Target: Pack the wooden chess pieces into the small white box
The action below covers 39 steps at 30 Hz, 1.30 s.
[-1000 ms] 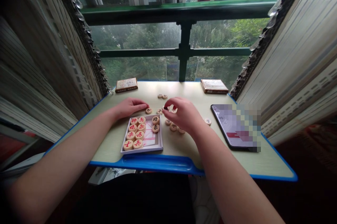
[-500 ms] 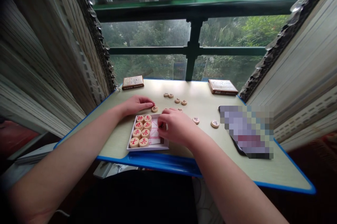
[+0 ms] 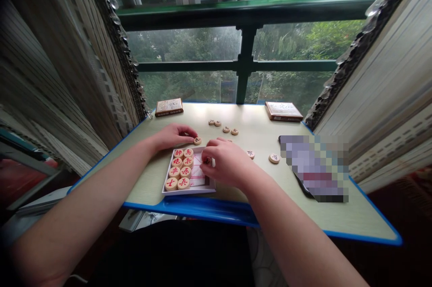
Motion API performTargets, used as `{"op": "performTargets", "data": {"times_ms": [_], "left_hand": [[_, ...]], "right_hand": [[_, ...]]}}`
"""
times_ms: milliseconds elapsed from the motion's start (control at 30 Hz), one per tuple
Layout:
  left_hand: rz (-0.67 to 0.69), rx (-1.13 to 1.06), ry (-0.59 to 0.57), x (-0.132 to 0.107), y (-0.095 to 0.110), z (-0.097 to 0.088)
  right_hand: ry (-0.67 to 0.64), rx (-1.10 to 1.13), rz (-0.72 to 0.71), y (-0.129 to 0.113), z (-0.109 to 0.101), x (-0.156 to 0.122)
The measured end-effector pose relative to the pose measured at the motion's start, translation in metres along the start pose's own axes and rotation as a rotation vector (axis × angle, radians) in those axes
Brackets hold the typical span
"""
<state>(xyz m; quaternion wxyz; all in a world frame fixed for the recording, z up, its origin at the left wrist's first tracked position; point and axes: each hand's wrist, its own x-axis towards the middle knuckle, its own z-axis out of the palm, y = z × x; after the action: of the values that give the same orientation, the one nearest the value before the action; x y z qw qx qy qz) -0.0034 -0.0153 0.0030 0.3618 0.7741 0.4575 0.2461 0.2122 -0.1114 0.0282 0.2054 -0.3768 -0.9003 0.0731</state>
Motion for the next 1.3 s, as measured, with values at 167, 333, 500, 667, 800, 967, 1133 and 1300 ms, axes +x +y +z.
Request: {"op": "performTargets", "data": {"times_ms": [167,333,500,667,800,967,1133,1300], "left_hand": [[0.003,0.009,0.003,0.000,0.001,0.001],[-0.036,-0.001,0.019,0.000,0.002,0.002],[-0.072,-0.075,0.016,0.002,-0.001,0.001],[-0.071,-0.079,0.020,0.002,-0.001,0.001],[-0.066,-0.100,0.027,0.002,-0.002,0.000],[-0.074,-0.117,0.031,0.002,-0.002,0.000],[-0.054,-0.077,-0.014,0.001,0.001,0.001],[0.082,0.138,-0.058,0.000,0.009,0.005]], "right_hand": [[0.168,-0.064,0.193,0.009,-0.011,-0.002],[0.123,-0.353,0.887,0.033,-0.028,-0.009],[0.006,-0.314,1.205,0.047,-0.035,-0.016],[-0.092,-0.311,1.146,0.045,-0.029,-0.016],[-0.092,-0.240,0.986,0.041,-0.026,-0.014],[-0.058,0.078,0.917,0.033,-0.028,-0.010],[-0.033,0.216,0.856,0.024,-0.027,-0.007],[-0.064,0.199,0.874,0.021,-0.027,-0.003]]}}
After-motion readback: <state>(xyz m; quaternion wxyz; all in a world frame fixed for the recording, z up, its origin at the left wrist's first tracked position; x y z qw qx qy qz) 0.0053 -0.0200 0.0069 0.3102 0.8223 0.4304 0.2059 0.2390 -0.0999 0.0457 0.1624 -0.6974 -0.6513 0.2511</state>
